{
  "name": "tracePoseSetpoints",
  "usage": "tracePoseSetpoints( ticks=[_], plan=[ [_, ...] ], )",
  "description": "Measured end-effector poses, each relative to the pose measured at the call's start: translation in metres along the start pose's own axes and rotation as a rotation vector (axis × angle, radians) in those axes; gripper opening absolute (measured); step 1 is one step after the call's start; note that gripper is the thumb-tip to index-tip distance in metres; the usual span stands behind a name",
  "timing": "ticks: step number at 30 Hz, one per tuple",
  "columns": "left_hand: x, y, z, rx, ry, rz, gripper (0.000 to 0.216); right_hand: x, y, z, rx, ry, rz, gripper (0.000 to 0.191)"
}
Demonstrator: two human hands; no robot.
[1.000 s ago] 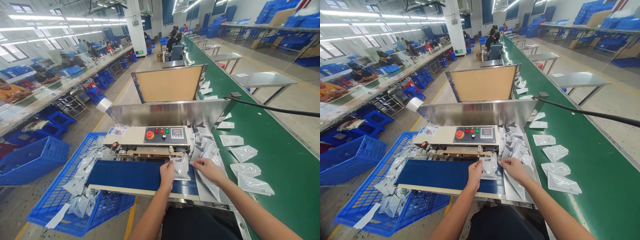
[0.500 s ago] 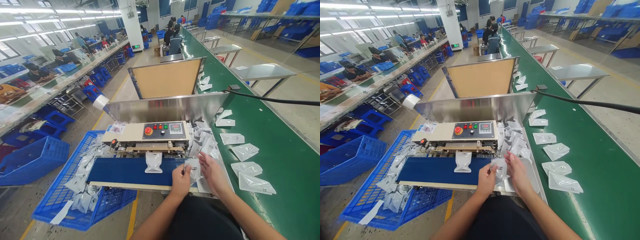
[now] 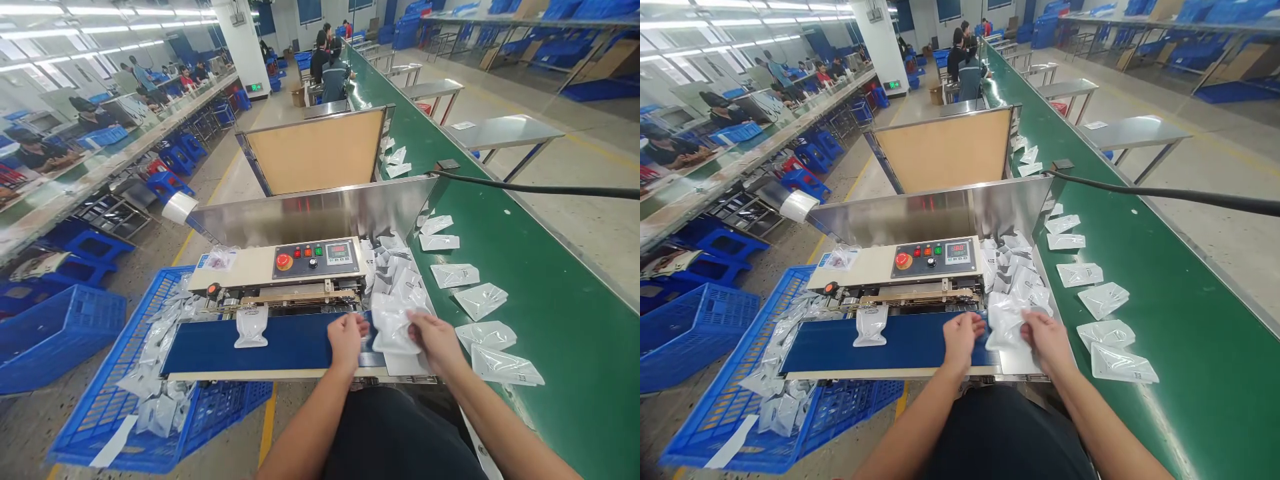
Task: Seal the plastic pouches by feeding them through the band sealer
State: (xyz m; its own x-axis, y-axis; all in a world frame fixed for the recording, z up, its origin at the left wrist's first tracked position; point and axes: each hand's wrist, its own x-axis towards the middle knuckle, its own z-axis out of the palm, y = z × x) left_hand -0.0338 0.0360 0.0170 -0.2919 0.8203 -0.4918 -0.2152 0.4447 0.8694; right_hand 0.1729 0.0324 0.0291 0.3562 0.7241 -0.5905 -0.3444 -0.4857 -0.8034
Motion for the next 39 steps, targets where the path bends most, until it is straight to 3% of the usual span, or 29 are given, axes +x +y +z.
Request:
tracePoseSetpoints(
  ticks=[3,7,10,14,18,22,26,29,31,32,35,37,39],
  plan=[
    [0.015,0.015,-0.024,-0.037,0.044,-0.110,0.035,0.022,-0.023,-0.022,0.043,0.122,-0.002,0.054],
    [-0.005,0.005,-0.041,0.085,-0.211,-0.060,0.043,0.014,-0.037,-0.038,-0.153,-0.163,-0.091,0.057],
    [-0.029,-0.012,-0.023,0.064,-0.287,0.134,0.047,-0.011,-0.028,-0.031,-0.201,-0.324,-0.110,0.053],
    [-0.034,-0.021,0.008,0.073,-0.325,0.234,0.055,-0.030,-0.009,-0.013,-0.125,-0.326,-0.052,0.050],
    [-0.019,-0.021,0.016,0.092,-0.199,0.089,0.061,-0.016,0.003,-0.005,-0.193,-0.194,0.021,0.047],
    [-0.004,-0.021,0.015,0.074,-0.088,-0.051,0.058,0.003,0.003,0.015,-0.160,-0.088,0.117,0.029],
    [0.010,-0.022,0.005,0.056,-0.039,-0.064,0.055,0.008,0.004,0.052,-0.180,-0.123,0.138,0.019],
    [0.020,-0.021,-0.012,0.015,0.020,-0.059,0.054,0.007,0.005,0.067,-0.268,-0.234,0.133,0.024],
    [0.023,-0.018,-0.027,0.000,0.052,-0.035,0.053,0.011,0.004,0.062,-0.410,-0.252,0.007,0.035],
    [0.022,-0.015,-0.036,0.008,0.065,-0.014,0.053,0.016,0.002,0.054,-0.498,-0.189,-0.111,0.042],
    [0.010,-0.008,-0.062,0.046,0.160,0.091,0.046,0.044,-0.008,0.025,-0.659,0.214,-0.453,0.060],
    [-0.006,-0.003,-0.078,0.069,0.268,0.201,0.047,0.067,-0.016,0.009,-0.682,0.341,-0.477,0.063],
    [-0.023,-0.001,-0.087,0.100,0.305,0.291,0.051,0.082,-0.022,0.002,-0.702,0.262,-0.387,0.059]
  ],
)
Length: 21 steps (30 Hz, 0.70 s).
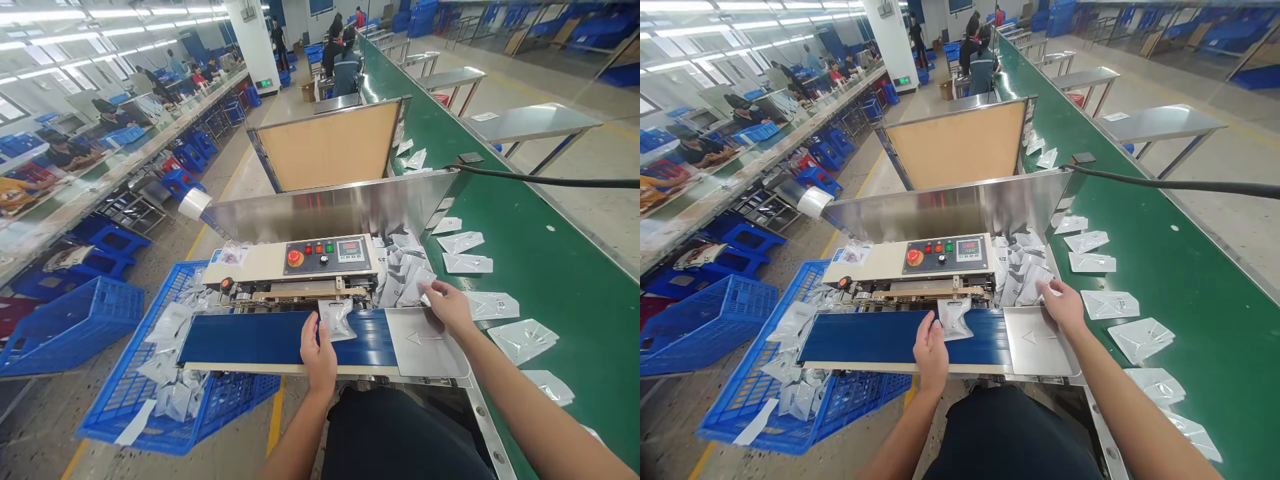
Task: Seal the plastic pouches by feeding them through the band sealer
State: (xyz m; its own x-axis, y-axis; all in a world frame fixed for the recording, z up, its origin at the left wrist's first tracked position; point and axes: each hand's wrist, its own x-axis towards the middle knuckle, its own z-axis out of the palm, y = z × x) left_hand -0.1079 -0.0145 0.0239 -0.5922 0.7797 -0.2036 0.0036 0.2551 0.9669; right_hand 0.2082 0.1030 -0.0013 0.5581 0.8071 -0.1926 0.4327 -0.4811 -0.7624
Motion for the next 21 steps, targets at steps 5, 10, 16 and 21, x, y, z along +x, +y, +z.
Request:
tracePoseSetpoints(
  ticks=[5,10,16,21],
  plan=[
    [-0.030,0.017,0.014,0.052,-0.305,0.190,0.040,-0.020,-0.018,-0.015,0.115,-0.045,-0.176,0.048],
    [-0.042,0.034,0.075,0.019,-0.540,0.364,0.038,-0.087,-0.036,-0.034,0.231,-0.081,-0.427,0.050],
    [-0.042,0.029,0.096,0.069,-0.601,0.321,0.048,-0.128,-0.022,-0.033,0.535,-0.414,-0.173,0.060],
    [-0.041,0.012,0.092,0.108,-0.618,0.250,0.048,-0.115,-0.007,-0.031,0.430,-0.432,-0.006,0.060]
  ],
)
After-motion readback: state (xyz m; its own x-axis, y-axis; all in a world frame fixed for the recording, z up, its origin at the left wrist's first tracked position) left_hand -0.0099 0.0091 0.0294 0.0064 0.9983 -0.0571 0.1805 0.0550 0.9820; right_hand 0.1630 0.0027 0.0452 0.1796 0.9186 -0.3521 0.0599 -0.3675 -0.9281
